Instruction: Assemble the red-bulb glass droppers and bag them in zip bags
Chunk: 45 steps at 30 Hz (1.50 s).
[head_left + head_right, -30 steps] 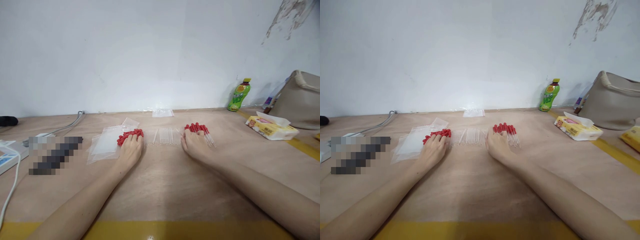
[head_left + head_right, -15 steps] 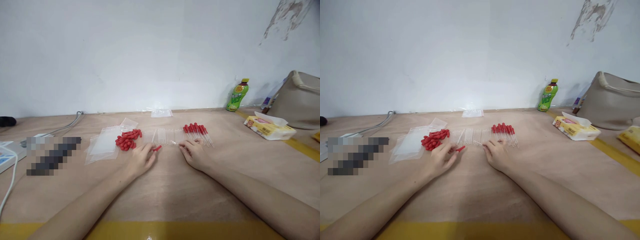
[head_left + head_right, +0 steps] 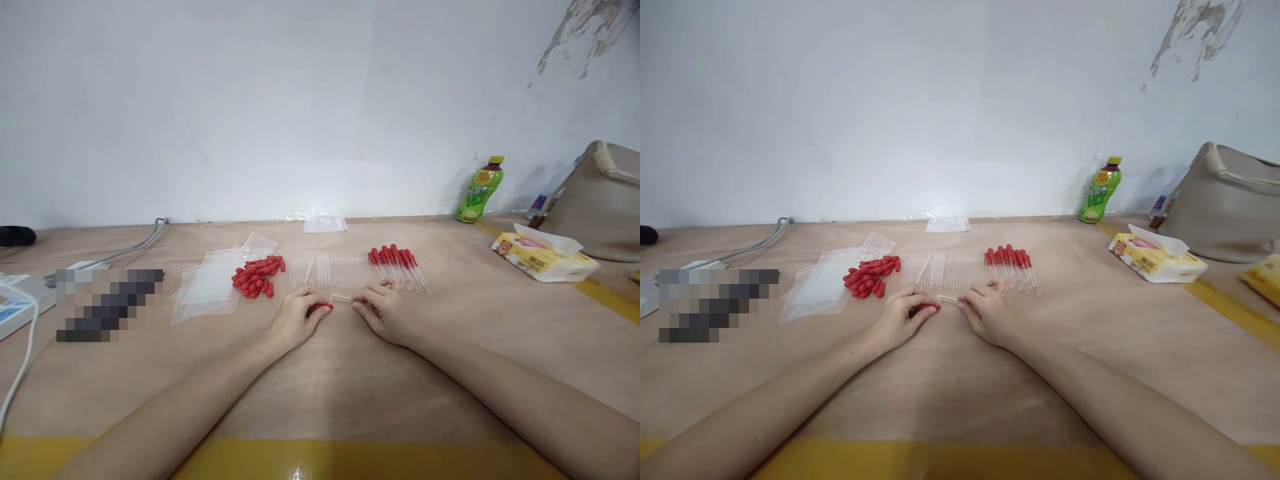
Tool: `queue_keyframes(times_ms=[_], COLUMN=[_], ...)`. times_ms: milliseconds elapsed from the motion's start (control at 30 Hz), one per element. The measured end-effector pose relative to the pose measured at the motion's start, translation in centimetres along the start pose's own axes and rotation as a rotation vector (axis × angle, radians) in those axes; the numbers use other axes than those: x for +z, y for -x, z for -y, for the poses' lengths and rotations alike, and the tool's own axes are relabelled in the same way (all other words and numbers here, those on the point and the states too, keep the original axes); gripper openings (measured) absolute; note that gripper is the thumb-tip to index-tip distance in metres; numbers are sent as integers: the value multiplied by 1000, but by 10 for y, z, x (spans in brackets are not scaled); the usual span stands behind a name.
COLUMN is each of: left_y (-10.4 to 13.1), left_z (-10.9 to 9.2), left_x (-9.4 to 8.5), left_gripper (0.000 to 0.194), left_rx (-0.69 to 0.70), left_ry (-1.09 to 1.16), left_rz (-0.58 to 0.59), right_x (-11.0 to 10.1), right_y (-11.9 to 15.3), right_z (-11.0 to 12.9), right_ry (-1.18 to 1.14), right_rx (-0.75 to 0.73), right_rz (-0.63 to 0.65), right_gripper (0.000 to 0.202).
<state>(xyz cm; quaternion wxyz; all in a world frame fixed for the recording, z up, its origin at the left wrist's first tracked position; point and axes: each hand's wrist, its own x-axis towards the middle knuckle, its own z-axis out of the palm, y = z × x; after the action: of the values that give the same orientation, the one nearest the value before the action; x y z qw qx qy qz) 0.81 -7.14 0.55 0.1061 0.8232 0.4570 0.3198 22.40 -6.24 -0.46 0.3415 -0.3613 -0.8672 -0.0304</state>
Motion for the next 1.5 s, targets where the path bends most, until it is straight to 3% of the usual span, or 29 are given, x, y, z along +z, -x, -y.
queue_keyframes(times_ms=[167,433,933,1200,1500], left_y=[-1,-1,2,3,1], left_z=[1,1,-1,-2,3], left_x=[-3,0,-4,-4,-3], left_gripper=[21,22,23,22,32], left_rx=[-61,-139,-116,-46,-129], left_ry=[141,405,368,184,433], left_rz=[-52,39,158,94,70], right_x=[-1,-2,-8,-10,-8], right_y=[0,-3,-8,-7,-8], right_z=[3,6,-2,10,15], right_ry=[-2,-33,-73,141,100], right_rx=[-12,-52,-51,-142,-122], right_rz=[-39,-17,202,64,37], right_gripper=[15,16,18,25,23])
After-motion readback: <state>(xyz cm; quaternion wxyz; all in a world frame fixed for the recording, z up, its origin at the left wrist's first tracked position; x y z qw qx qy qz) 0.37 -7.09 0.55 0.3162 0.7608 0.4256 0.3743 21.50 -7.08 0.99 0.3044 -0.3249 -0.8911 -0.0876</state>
